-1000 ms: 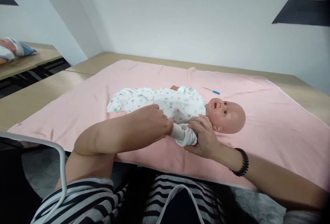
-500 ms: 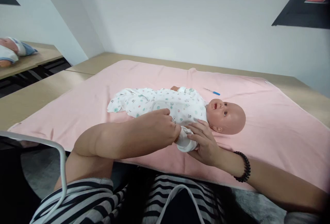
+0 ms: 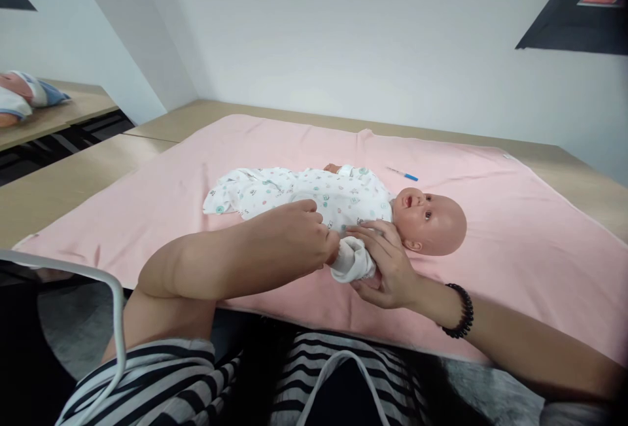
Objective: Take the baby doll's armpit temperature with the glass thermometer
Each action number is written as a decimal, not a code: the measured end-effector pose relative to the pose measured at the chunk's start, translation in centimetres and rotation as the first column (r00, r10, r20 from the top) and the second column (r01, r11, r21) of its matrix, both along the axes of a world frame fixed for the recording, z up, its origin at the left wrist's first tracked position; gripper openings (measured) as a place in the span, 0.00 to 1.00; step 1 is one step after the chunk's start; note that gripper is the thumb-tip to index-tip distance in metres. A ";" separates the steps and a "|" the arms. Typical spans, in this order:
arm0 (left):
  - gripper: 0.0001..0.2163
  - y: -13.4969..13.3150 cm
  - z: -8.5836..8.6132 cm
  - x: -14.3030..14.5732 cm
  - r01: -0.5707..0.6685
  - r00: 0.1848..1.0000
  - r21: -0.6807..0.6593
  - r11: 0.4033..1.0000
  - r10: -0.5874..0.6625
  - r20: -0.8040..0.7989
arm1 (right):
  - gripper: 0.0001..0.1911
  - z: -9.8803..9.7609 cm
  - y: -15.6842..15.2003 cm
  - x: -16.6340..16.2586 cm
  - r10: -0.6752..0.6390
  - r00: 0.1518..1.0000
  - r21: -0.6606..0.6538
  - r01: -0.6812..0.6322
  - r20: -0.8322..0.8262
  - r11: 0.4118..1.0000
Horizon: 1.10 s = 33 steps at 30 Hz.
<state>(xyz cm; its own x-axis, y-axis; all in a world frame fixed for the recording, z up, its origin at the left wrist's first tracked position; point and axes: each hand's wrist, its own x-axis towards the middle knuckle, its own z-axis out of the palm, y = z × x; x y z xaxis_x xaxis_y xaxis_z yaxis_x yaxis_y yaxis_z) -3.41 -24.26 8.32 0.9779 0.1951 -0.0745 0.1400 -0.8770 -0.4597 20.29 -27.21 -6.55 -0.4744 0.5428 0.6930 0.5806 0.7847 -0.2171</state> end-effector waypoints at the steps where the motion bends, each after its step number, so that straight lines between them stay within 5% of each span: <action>1: 0.11 0.0 -0.1 0.1 0.003 1.000 0.002 1.000 -0.003 -0.001 | 0.35 0.0 0.0 0.0 0.013 1.000 0.002 -0.013 0.004 1.000; 12: 0.11 0.1 -1.6 0.8 0.063 0.998 -0.007 0.998 -0.063 0.016 | 0.30 -0.5 -0.2 -0.2 0.031 0.997 0.039 -0.033 0.069 0.999; 24: 0.10 -0.8 0.3 1.3 0.068 0.997 0.011 0.998 -0.067 -0.037 | 0.30 -1.0 -0.5 -0.1 0.071 0.997 0.005 -0.071 0.035 0.997; 33: 0.11 -0.1 -0.4 0.3 0.030 0.998 0.007 1.000 -0.031 0.046 | 0.36 -0.6 -0.2 0.0 0.045 0.999 0.009 -0.045 0.000 0.999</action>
<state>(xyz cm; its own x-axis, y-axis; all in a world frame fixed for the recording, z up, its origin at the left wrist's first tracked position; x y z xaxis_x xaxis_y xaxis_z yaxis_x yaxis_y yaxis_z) -3.13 -24.37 7.96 0.9858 0.1656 -0.0281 0.1345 -0.8784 -0.4587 20.29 -27.43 -7.19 -0.4982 0.5150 0.6975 0.5451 0.8116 -0.2099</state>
